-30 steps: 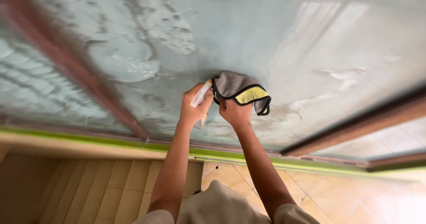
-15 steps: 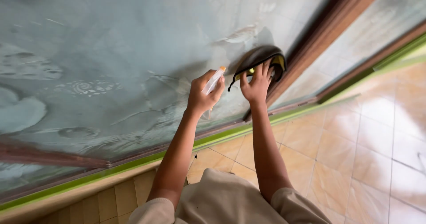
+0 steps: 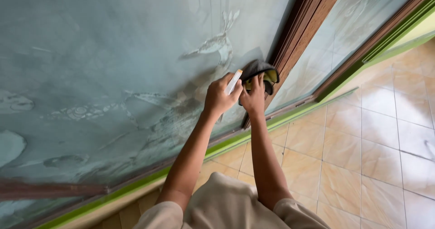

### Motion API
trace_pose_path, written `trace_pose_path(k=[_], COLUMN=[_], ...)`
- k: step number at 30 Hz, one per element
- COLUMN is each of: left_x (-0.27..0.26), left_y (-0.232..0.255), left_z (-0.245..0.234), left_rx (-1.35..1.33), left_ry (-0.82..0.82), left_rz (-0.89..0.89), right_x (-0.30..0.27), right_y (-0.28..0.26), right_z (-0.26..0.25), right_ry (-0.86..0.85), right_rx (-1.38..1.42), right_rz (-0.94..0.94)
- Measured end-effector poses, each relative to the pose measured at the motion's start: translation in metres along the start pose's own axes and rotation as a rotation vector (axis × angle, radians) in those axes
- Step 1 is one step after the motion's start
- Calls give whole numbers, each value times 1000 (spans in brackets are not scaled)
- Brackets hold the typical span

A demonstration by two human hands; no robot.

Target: The person sprays a cleaning solution onto a glass door and wipes it with a cloth. They move between two adjacent glass doors, repeating the spray-and-wipe process on each pane.

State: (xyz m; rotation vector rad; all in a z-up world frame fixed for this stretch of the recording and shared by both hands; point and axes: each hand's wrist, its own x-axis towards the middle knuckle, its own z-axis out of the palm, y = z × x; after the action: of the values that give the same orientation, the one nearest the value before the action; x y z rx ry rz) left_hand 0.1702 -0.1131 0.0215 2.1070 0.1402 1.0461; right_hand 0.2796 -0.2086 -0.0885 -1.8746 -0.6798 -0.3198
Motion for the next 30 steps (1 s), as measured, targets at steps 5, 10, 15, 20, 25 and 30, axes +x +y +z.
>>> trace_pose_path(k=[5, 10, 15, 20, 25, 30], left_x=[8, 2, -4, -8, -24, -40], left_y=[6, 3, -8, -15, -11, -23], left_z=[2, 6, 8, 7, -4, -28], left_rx=[-59, -53, -9, -63, -141, -77], left_ry=[42, 61, 84, 63, 89, 140], left_rz=[-41, -85, -126, -172, -215, -101], right_x=[48, 10, -5, 32, -17, -13], right_y=[-27, 39, 72, 14, 71, 73], right_z=[-19, 22, 21, -2, 52, 54], right_ry=[11, -10, -137, -70, -97, -95], right_rx=[-51, -96, 128, 88, -94, -109], right_rz=[-102, -22, 185, 91, 34, -37])
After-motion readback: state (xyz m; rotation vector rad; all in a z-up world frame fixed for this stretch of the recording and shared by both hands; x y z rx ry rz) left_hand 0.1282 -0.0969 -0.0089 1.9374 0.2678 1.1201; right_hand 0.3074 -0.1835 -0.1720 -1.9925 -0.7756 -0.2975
